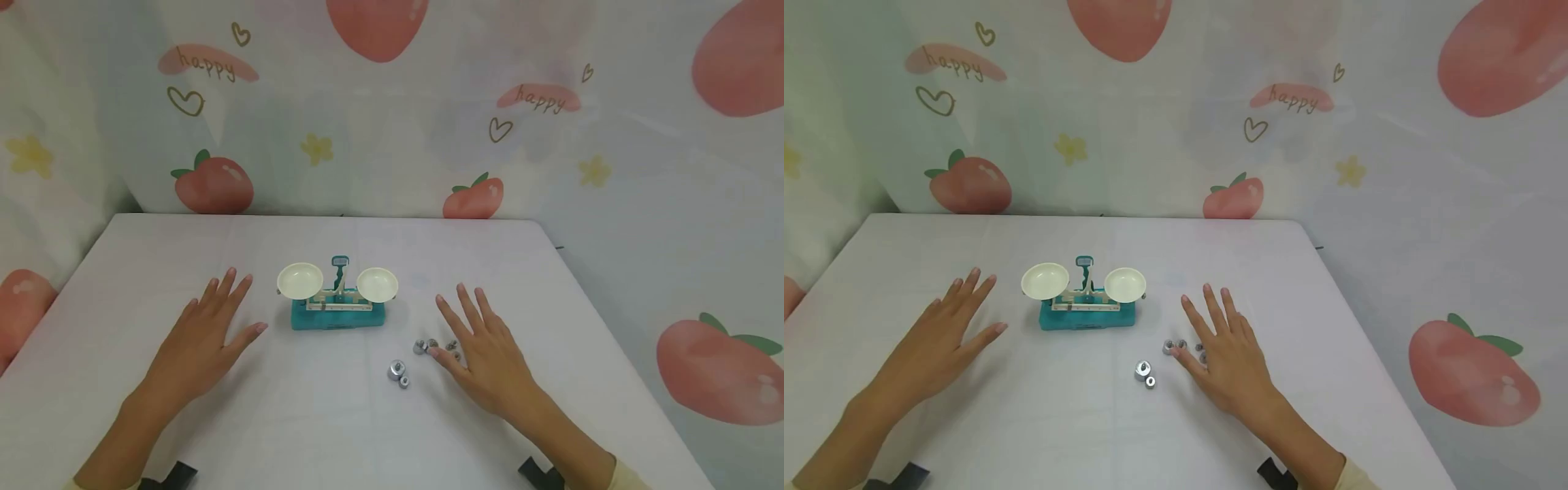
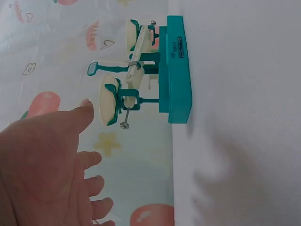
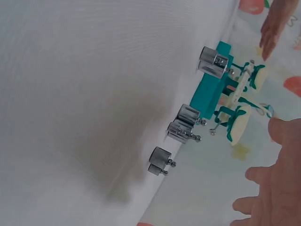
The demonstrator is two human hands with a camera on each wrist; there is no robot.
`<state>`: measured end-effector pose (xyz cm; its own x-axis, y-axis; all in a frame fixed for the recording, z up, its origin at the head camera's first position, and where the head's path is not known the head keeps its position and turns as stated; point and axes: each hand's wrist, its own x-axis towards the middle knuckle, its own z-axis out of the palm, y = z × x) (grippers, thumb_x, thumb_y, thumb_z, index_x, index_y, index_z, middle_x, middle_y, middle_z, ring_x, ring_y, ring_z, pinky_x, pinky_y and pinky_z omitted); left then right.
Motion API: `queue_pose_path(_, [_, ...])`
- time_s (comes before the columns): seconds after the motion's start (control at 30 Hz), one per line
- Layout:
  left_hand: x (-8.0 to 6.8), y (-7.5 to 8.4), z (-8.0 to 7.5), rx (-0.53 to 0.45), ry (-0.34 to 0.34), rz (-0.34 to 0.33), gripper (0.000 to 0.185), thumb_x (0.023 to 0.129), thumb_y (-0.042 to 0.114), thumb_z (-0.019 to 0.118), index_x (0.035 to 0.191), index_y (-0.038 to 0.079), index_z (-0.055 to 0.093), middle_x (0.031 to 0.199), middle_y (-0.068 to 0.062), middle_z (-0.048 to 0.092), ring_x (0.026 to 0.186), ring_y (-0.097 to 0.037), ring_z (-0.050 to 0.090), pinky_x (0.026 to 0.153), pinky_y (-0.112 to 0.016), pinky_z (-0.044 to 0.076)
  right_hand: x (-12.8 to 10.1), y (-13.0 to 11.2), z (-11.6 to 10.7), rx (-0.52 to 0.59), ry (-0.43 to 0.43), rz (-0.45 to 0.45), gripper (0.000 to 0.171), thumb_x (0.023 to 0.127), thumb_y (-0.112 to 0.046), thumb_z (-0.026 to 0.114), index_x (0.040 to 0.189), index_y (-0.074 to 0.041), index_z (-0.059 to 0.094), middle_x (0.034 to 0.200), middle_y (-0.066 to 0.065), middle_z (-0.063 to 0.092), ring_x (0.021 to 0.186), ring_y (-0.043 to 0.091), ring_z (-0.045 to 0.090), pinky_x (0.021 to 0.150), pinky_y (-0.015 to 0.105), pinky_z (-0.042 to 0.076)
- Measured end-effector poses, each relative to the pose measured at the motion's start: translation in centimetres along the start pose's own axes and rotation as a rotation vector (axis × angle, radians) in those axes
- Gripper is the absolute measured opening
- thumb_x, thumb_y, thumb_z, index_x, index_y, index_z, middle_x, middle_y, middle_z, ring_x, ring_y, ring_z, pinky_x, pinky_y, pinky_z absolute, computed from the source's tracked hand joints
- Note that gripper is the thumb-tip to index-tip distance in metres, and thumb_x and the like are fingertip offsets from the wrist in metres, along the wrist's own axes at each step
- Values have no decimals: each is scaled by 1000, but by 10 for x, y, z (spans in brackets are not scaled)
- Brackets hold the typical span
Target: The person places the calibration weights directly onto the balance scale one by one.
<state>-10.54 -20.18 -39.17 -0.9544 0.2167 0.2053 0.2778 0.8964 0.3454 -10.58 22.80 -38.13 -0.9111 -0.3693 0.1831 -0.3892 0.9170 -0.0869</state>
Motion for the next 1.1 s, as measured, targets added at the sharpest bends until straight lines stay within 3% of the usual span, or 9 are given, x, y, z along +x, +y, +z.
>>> queue_pose_path(0.2, [6, 6, -1, -49, -47, -26, 84, 104, 54, 56, 167, 13, 18, 171, -17, 10, 154, -43, 10, 121, -66, 12, -1, -5, 1, 27, -48, 22, 76, 101, -59, 54, 165, -26, 29, 172, 10, 10, 157, 38, 1, 117, 68, 24])
queue_pose_path(0.37, [14, 6, 0, -75, -83, -54, 86, 103, 57, 54, 166, 10, 19, 170, -19, 13, 152, -47, 18, 116, -69, 23, -3, -11, -1, 61, -48, 10, 71, 102, -58, 54, 163, -27, 35, 171, 10, 17, 156, 39, 5, 114, 71, 28])
queue_pose_path(0.57, [27, -1, 6, -177, -146, -97, 85, 103, 54, 57, 166, 11, 20, 169, -20, 16, 151, -46, 23, 112, -71, 28, -4, -21, -6, 136, -54, 27, 67, 99, -50, 64, 158, -25, 46, 164, 12, 37, 148, 40, 31, 110, 67, 38])
queue_pose_path(0.77, [39, -7, 15, -267, -189, -129, 85, 101, 53, 62, 165, 9, 25, 168, -20, 22, 152, -43, 21, 116, -68, 24, -3, -28, -9, 230, -44, 41, 58, 96, -41, 74, 149, -21, 58, 140, 6, 60, 125, 28, 54, 98, 52, 54])
queue_pose_path(0.9, [47, -11, 21, -312, -218, -157, 86, 100, 54, 63, 164, 8, 27, 167, -21, 26, 152, -44, 22, 116, -67, 26, 0, -32, -9, 297, -98, 76, 51, 94, -36, 78, 141, -20, 65, 119, -3, 69, 102, 18, 62, 80, 37, 58])
queue_pose_path(1.0, [53, -13, 26, -359, -227, -166, 87, 98, 51, 68, 162, 6, 31, 164, -22, 30, 147, -47, 31, 111, -66, 35, 3, -34, -7, 357, -148, 96, 46, 93, -33, 79, 136, -19, 69, 104, -11, 69, 88, 12, 61, 68, 28, 54])
queue_pose_path(1.1, [60, -14, 32, -411, -220, -146, 89, 93, 47, 76, 159, 3, 36, 161, -24, 36, 140, -50, 42, 104, -64, 46, 4, -34, -5, 402, -174, 85, 41, 92, -29, 81, 130, -17, 73, 92, -17, 67, 81, 7, 59, 65, 25, 53])
